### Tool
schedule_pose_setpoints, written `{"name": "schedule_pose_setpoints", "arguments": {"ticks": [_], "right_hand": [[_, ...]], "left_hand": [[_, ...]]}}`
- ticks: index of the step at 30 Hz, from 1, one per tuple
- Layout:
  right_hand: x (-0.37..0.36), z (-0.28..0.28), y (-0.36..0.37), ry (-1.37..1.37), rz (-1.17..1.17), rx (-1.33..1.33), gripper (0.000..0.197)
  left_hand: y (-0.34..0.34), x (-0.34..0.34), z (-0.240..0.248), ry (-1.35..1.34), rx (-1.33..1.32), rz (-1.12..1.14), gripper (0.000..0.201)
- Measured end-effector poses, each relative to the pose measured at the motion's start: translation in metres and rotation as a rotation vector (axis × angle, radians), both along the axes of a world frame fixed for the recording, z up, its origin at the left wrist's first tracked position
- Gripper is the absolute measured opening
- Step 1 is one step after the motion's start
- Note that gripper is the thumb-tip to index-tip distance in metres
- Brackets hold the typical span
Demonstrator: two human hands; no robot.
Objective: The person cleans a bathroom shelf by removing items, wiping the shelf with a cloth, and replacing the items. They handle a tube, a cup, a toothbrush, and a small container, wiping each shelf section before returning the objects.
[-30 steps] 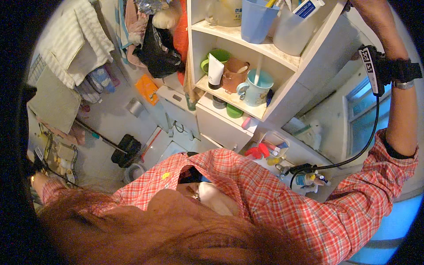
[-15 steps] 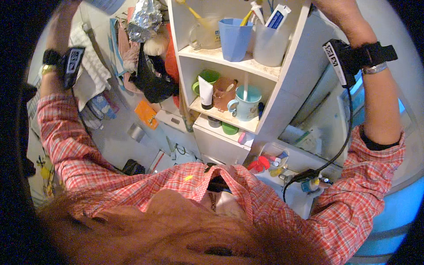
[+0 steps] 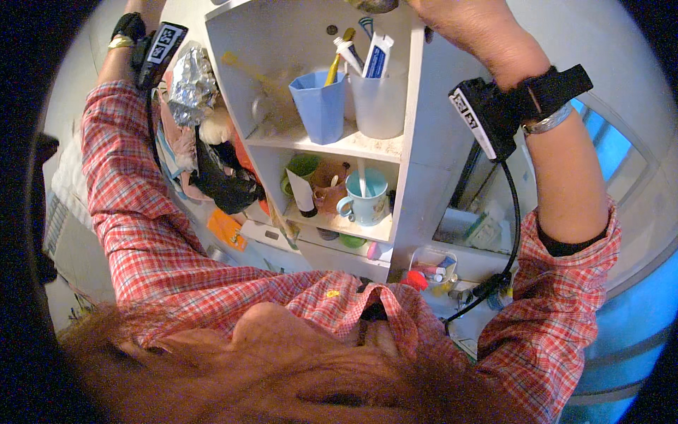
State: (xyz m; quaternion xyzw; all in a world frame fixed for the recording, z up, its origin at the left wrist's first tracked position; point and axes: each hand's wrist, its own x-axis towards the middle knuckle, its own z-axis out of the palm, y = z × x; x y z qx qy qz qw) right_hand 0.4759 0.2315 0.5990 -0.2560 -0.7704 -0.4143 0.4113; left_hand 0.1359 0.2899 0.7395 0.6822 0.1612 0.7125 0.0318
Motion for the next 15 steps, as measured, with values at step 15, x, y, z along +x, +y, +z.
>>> {"name": "schedule_pose_setpoints", "arguments": {"ticks": [15], "right_hand": [[0.003,-0.005,0.003,0.019,0.077,0.056,0.036]], "left_hand": [[0.068,0.005,-0.027,0.287,-0.505,0.178,0.043]]}}
